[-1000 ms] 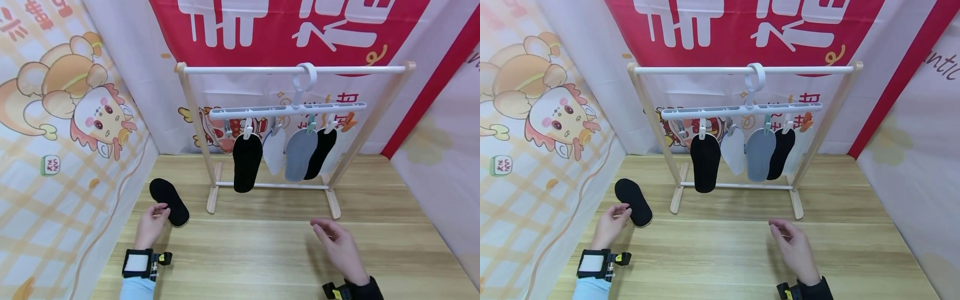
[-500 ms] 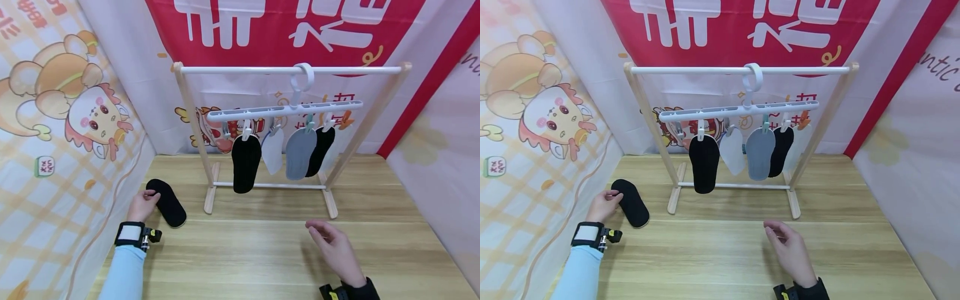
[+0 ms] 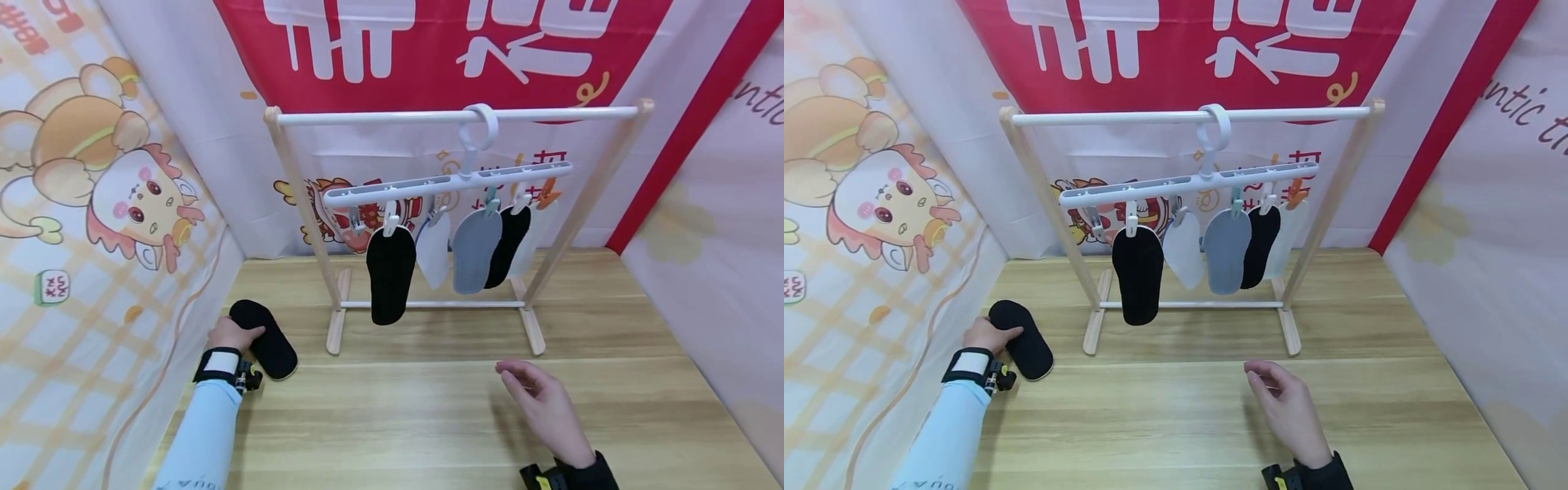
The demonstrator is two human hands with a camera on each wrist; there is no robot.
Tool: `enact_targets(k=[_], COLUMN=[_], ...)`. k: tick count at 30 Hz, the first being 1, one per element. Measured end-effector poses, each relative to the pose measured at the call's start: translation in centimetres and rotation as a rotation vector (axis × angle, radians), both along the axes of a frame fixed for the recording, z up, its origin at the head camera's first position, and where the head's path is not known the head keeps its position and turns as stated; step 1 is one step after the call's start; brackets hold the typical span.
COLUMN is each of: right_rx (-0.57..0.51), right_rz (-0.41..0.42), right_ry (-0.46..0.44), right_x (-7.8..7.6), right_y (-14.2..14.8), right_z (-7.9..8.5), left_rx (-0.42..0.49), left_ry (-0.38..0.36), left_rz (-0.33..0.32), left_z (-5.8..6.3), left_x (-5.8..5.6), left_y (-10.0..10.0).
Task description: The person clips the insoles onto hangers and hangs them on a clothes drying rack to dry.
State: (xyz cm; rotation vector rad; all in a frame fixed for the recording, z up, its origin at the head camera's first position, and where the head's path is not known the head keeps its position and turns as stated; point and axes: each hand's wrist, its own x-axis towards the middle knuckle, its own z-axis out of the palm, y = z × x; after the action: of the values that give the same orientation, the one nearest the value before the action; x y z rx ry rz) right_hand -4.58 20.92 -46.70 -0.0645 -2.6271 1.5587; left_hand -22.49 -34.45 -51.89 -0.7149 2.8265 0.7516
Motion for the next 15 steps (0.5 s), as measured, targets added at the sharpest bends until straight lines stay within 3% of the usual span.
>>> enact_targets(k=[4,8,11,15], right_rx=[-0.004,-0.003,-0.004,-0.006], right_rz=[-0.002,-0.002,-0.002,0.001], right_ry=[-0.007,-0.002,-0.002,-0.005], right_x=[-0.01,0.0,0.02,0.06], right_y=[0.0,0.01,0.03,0.07], right_z=[-0.11,-0.13,-0.11,-0.13], left_rx=[-0.033,-0.007,0.012,0.113], left_ry=[-0.02,-0.02,0.02,0.08], left_rz=[0.001,-0.008,-0.042,-0.06], left_z=[0.13,0.18,-0.03,-0.46], left_x=[-0.36,-0.44,-0.29,0.04], left_y=[0.34,0.16,-0.13,-0.45])
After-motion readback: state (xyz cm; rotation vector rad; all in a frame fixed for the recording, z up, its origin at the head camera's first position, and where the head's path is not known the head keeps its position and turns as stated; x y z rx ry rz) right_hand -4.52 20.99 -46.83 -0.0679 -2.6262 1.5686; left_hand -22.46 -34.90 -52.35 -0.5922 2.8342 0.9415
